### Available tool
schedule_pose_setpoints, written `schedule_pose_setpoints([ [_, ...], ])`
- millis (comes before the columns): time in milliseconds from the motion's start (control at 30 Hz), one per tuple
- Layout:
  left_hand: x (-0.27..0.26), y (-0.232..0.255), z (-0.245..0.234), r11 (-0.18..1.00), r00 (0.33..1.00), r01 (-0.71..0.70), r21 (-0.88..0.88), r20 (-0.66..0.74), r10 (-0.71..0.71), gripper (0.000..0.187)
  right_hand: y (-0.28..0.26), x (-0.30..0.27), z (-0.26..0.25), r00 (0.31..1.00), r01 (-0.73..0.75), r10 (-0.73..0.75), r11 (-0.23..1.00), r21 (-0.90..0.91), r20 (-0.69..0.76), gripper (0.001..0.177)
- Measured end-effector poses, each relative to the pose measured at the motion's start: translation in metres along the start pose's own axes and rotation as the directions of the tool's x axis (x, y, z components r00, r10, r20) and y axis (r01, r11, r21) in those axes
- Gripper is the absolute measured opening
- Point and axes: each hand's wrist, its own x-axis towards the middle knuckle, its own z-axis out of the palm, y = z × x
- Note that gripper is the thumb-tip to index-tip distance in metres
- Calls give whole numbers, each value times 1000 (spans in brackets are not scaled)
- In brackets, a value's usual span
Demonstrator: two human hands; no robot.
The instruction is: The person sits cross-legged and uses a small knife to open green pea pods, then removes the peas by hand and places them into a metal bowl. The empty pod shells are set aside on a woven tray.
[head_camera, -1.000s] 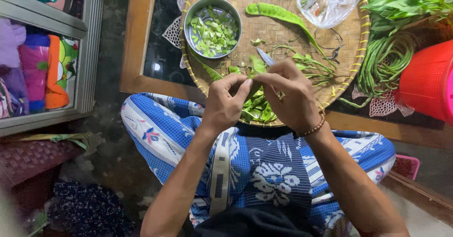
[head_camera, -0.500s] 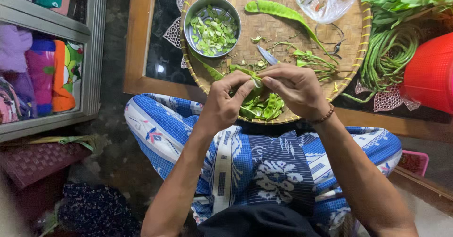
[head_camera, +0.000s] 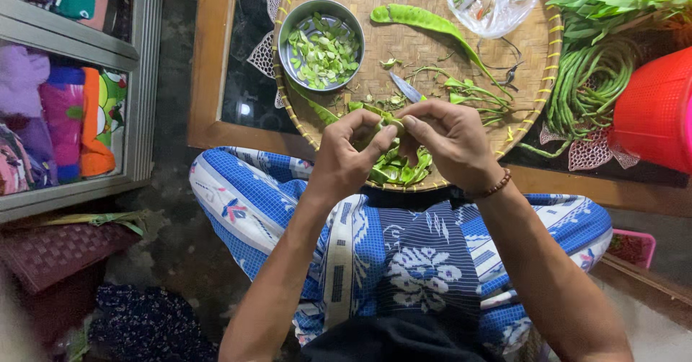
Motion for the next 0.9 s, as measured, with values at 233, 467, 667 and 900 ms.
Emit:
schedule_pose_setpoints([
  [233, 1, -6, 3, 997, 999, -48, -61, 5, 49, 14, -6, 3, 2, 998, -68, 68, 990, 127, 8, 17],
  [467, -1, -8, 2, 999, 996, -49, -6, -70, 48, 22, -14, 0, 7, 969, 231, -213, 961, -153, 124, 18],
  [667, 0, -9, -2, 999, 998, -52, 16, -44, 52, 23, -33, 4, 5, 881, 471, -399, 682, -560, 255, 22],
  [900, 2, -4, -13, 996, 998, -54, 72, 49, 50, 18, -32, 6, 2, 874, 485, -389, 682, -547, 291, 17],
])
